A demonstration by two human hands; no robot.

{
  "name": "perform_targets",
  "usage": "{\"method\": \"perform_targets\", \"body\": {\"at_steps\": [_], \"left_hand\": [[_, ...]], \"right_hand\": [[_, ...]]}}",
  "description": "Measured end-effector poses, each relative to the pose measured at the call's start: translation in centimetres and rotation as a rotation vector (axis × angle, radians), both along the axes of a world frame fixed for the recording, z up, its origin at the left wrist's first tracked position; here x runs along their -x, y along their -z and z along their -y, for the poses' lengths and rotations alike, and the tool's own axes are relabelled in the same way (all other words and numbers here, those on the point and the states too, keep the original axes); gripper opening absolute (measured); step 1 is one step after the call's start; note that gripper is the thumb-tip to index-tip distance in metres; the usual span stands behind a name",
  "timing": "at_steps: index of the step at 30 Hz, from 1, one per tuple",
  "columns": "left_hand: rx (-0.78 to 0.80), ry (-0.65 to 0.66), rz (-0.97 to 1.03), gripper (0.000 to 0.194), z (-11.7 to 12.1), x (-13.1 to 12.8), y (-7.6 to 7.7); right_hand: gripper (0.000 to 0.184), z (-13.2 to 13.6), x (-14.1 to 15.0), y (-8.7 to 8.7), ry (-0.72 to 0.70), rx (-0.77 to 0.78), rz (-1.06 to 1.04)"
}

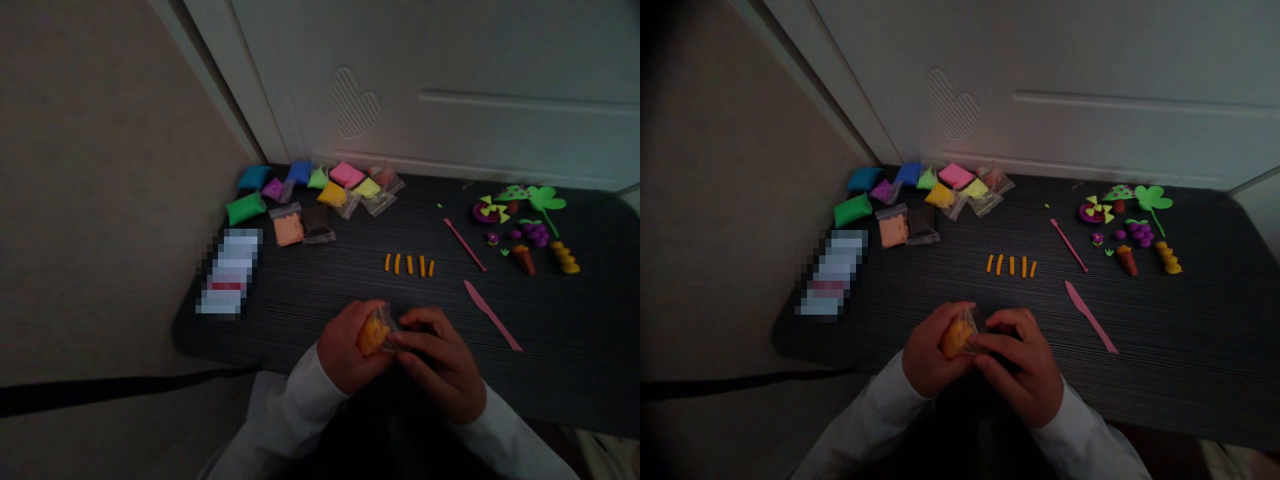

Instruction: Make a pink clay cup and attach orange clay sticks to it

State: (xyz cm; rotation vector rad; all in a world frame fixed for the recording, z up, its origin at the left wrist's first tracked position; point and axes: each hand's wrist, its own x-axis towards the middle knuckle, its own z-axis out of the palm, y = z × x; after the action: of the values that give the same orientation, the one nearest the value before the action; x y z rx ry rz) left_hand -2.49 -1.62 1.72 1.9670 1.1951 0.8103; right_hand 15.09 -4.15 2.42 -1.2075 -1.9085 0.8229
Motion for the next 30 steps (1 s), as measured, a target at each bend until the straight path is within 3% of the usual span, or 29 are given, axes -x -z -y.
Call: {"method": "perform_targets", "body": {"at_steps": [5, 10, 20, 24, 30], "left_hand": [[-0.028, -0.007, -0.019, 0.048, 0.1, -0.2, 0.3], [-0.047, -0.019, -0.015, 0.043, 0.1, -0.3, 0.2], [-0.047, 0.011, -0.052, 0.033, -0.1, -0.1, 0.5], [-0.052, -0.044, -0.054, 0.032, -0.2, -0.3, 0.7], [-0.219, -0.175, 0.008, 0.037, 0.0, -1.4, 0.4]], "right_hand": [[0.028, -0.1, 0.2, 0.1, 0.038, -0.043, -0.004], [0.034, 0.0, 0.3, 0.0, -0.011, -0.023, 0.056], [0.03, -0.2, 1.3, 0.3, -0.016, -0.088, 0.154], [0.031, -0.2, 1.9, 0.7, 0.013, -0.107, 0.147], [0.025, 0.2, 1.8, 1.0, 0.169, -0.117, -0.025]]}}
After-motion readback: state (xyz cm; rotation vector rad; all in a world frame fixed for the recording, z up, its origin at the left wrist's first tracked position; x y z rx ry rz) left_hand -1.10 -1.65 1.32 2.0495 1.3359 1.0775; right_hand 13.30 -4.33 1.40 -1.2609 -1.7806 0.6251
